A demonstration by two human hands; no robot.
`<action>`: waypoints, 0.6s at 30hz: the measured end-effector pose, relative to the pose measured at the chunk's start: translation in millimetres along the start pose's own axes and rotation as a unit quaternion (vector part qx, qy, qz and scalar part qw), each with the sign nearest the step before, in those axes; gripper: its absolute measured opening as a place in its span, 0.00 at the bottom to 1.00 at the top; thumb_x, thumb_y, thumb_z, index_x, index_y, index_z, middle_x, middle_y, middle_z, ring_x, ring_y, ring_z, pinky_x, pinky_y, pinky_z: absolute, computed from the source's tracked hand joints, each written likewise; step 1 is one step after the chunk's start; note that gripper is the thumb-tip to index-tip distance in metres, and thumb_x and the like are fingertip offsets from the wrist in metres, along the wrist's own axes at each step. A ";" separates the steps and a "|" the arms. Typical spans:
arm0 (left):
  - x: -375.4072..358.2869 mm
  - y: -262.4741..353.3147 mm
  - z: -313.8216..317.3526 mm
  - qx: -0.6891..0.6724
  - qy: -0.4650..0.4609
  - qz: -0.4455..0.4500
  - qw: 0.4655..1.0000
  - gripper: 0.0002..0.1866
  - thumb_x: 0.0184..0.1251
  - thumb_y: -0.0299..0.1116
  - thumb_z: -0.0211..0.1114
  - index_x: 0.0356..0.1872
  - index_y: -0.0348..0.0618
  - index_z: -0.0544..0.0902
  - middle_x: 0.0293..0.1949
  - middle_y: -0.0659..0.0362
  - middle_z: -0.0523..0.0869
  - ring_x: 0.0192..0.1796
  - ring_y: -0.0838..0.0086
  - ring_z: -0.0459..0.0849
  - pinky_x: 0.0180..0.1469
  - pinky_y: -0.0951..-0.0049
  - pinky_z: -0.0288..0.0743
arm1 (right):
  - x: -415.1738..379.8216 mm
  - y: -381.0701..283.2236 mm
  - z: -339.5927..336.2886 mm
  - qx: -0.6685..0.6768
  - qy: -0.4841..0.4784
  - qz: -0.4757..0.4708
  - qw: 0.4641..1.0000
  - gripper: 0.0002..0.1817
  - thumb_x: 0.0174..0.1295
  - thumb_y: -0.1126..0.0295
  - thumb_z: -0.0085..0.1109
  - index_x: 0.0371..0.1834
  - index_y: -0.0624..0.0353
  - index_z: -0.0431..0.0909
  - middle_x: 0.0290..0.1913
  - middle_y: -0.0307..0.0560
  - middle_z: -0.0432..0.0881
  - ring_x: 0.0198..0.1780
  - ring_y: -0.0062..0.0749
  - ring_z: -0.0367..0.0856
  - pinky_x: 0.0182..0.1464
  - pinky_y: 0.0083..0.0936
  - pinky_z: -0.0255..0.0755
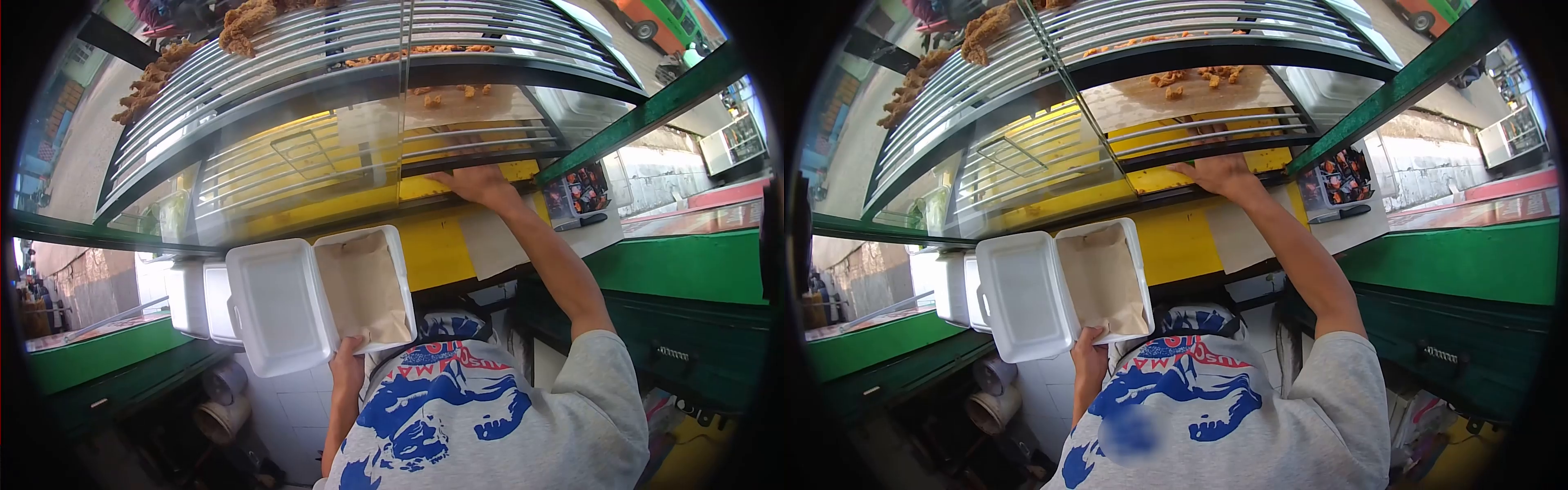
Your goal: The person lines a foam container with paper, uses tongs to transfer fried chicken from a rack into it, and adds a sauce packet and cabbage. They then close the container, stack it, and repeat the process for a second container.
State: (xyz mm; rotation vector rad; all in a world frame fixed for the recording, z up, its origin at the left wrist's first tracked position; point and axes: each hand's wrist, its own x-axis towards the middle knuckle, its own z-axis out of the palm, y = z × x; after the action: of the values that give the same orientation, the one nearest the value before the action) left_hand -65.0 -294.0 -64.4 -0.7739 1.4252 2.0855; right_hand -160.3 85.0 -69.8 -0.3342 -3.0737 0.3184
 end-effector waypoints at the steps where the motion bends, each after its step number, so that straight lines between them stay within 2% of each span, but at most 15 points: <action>1: 2.7 -3.6 -2.1 -0.014 -0.016 0.007 1.000 0.21 0.56 0.21 0.56 0.54 0.33 0.73 0.50 0.51 0.78 0.54 0.62 0.78 0.60 0.61 0.74 | -1.7 1.0 1.0 0.000 0.001 0.000 1.000 0.50 0.62 0.35 0.51 0.77 0.60 0.48 0.75 0.62 0.53 0.76 0.54 0.50 0.76 0.45 0.47; 2: 12.2 -15.3 -16.2 -0.013 -0.016 0.007 1.000 0.21 0.56 0.21 0.56 0.54 0.33 0.73 0.50 0.51 0.78 0.54 0.62 0.78 0.60 0.61 0.74 | -6.4 0.3 2.8 -0.013 0.070 -0.017 0.997 0.46 0.62 0.38 0.53 0.73 0.61 0.56 0.71 0.63 0.60 0.71 0.55 0.59 0.72 0.45 0.55; 3: 26.4 -32.9 -39.7 0.195 -0.053 0.105 0.974 0.19 0.56 0.22 0.56 0.52 0.33 0.74 0.49 0.51 0.78 0.53 0.62 0.79 0.60 0.61 0.74 | -11.7 -1.0 4.7 -0.025 0.137 -0.033 0.990 0.41 0.62 0.41 0.55 0.70 0.61 0.63 0.68 0.64 0.66 0.67 0.55 0.68 0.68 0.45 0.63; 4: 33.7 -42.1 -52.2 0.393 -0.088 0.198 0.894 0.18 0.56 0.22 0.57 0.50 0.32 0.75 0.48 0.51 0.79 0.52 0.62 0.79 0.59 0.62 0.74 | -15.5 -7.6 -9.9 -0.024 0.135 -0.031 0.990 0.41 0.62 0.41 0.55 0.70 0.61 0.63 0.68 0.64 0.66 0.67 0.55 0.68 0.68 0.45 0.63; 6: 29.9 -38.0 -46.3 0.399 -0.085 0.198 0.891 0.15 0.56 0.22 0.57 0.46 0.31 0.76 0.47 0.51 0.79 0.51 0.62 0.79 0.58 0.62 0.75 | -24.8 -25.8 -53.9 0.028 -0.180 0.116 0.976 0.31 0.64 0.49 0.58 0.59 0.66 0.72 0.56 0.62 0.76 0.55 0.53 0.77 0.58 0.40 0.72; 7: 27.7 -34.0 -39.4 0.402 -0.080 0.201 0.890 0.12 0.56 0.23 0.57 0.42 0.31 0.77 0.46 0.50 0.79 0.49 0.63 0.80 0.56 0.63 0.75 | -36.9 -25.3 -53.8 0.029 -0.181 0.120 0.976 0.31 0.64 0.49 0.58 0.59 0.66 0.72 0.56 0.62 0.76 0.55 0.53 0.77 0.58 0.40 0.72; 8: 23.5 -27.5 -29.0 0.404 -0.083 0.199 0.889 0.12 0.56 0.23 0.57 0.42 0.31 0.77 0.46 0.50 0.79 0.49 0.63 0.80 0.56 0.63 0.75 | -56.0 -22.9 -53.4 0.058 -0.059 0.091 0.992 0.26 0.63 0.51 0.60 0.53 0.64 0.76 0.49 0.58 0.78 0.48 0.52 0.79 0.51 0.41 0.74; 9: 17.5 -18.7 -16.2 0.287 -0.062 0.132 0.947 0.09 0.57 0.22 0.59 0.39 0.31 0.78 0.45 0.51 0.79 0.49 0.63 0.80 0.56 0.64 0.75 | -73.3 -20.3 -53.5 0.086 0.064 0.061 0.992 0.22 0.61 0.54 0.61 0.46 0.63 0.79 0.43 0.55 0.80 0.41 0.51 0.82 0.45 0.41 0.76; 10: 14.8 -14.4 -9.8 0.164 -0.038 0.061 0.984 0.06 0.58 0.21 0.60 0.37 0.32 0.79 0.45 0.51 0.80 0.48 0.64 0.81 0.55 0.65 0.76 | -85.9 -19.7 -59.2 0.086 0.062 0.066 0.992 0.22 0.61 0.54 0.61 0.46 0.63 0.79 0.43 0.55 0.80 0.41 0.51 0.82 0.45 0.41 0.76; 11: 14.9 -14.6 -10.3 0.168 -0.039 0.058 0.983 0.06 0.58 0.21 0.60 0.37 0.32 0.79 0.45 0.51 0.80 0.48 0.64 0.81 0.55 0.65 0.76 | -97.5 -20.8 -70.7 0.116 0.037 0.087 0.989 0.20 0.60 0.56 0.63 0.46 0.62 0.80 0.40 0.52 0.79 0.41 0.50 0.81 0.44 0.40 0.75; 12: 14.9 -15.0 -11.9 0.328 -0.064 0.151 0.931 0.05 0.57 0.19 0.63 0.36 0.33 0.79 0.42 0.51 0.82 0.47 0.64 0.82 0.54 0.66 0.76 | -109.0 -21.0 -81.2 0.145 0.011 0.109 0.983 0.18 0.59 0.58 0.66 0.45 0.61 0.81 0.37 0.50 0.79 0.41 0.49 0.81 0.44 0.39 0.74; 13: 15.2 -15.8 -13.5 0.475 -0.089 0.238 0.842 0.06 0.57 0.18 0.65 0.34 0.34 0.79 0.40 0.51 0.84 0.45 0.64 0.83 0.52 0.66 0.76 | -120.7 -18.5 -88.5 0.147 0.008 0.114 0.983 0.18 0.59 0.58 0.66 0.45 0.61 0.81 0.37 0.50 0.79 0.41 0.49 0.81 0.44 0.39 0.74; 14: 17.7 -18.5 -16.0 0.479 -0.092 0.233 0.842 0.06 0.57 0.18 0.65 0.34 0.34 0.79 0.40 0.51 0.84 0.45 0.64 0.83 0.52 0.66 0.76 | -133.0 -14.7 -95.5 0.141 0.005 0.114 0.983 0.18 0.57 0.60 0.67 0.45 0.60 0.81 0.36 0.49 0.78 0.40 0.48 0.81 0.43 0.39 0.74; 16: 23.7 -25.8 -18.7 0.479 -0.092 0.324 0.811 0.10 0.53 0.16 0.70 0.34 0.37 0.80 0.35 0.51 0.86 0.41 0.64 0.85 0.49 0.68 0.77 | -154.9 -8.7 -117.6 0.136 -0.003 0.119 0.984 0.17 0.55 0.61 0.69 0.44 0.59 0.82 0.35 0.48 0.78 0.39 0.47 0.80 0.41 0.39 0.73; 18: 17.9 -20.0 -11.2 0.510 -0.087 0.318 0.795 0.09 0.54 0.16 0.69 0.34 0.36 0.80 0.35 0.51 0.86 0.42 0.64 0.85 0.49 0.69 0.77 | -173.5 -7.2 -149.0 0.131 -0.042 0.114 0.984 0.19 0.52 0.67 0.72 0.46 0.61 0.82 0.34 0.48 0.78 0.36 0.44 0.79 0.39 0.33 0.71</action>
State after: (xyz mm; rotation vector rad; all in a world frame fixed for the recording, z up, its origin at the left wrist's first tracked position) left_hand -62.3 -296.4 -93.2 0.3846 2.5193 1.2826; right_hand 15.9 70.2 75.6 -0.6751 -3.0221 0.7535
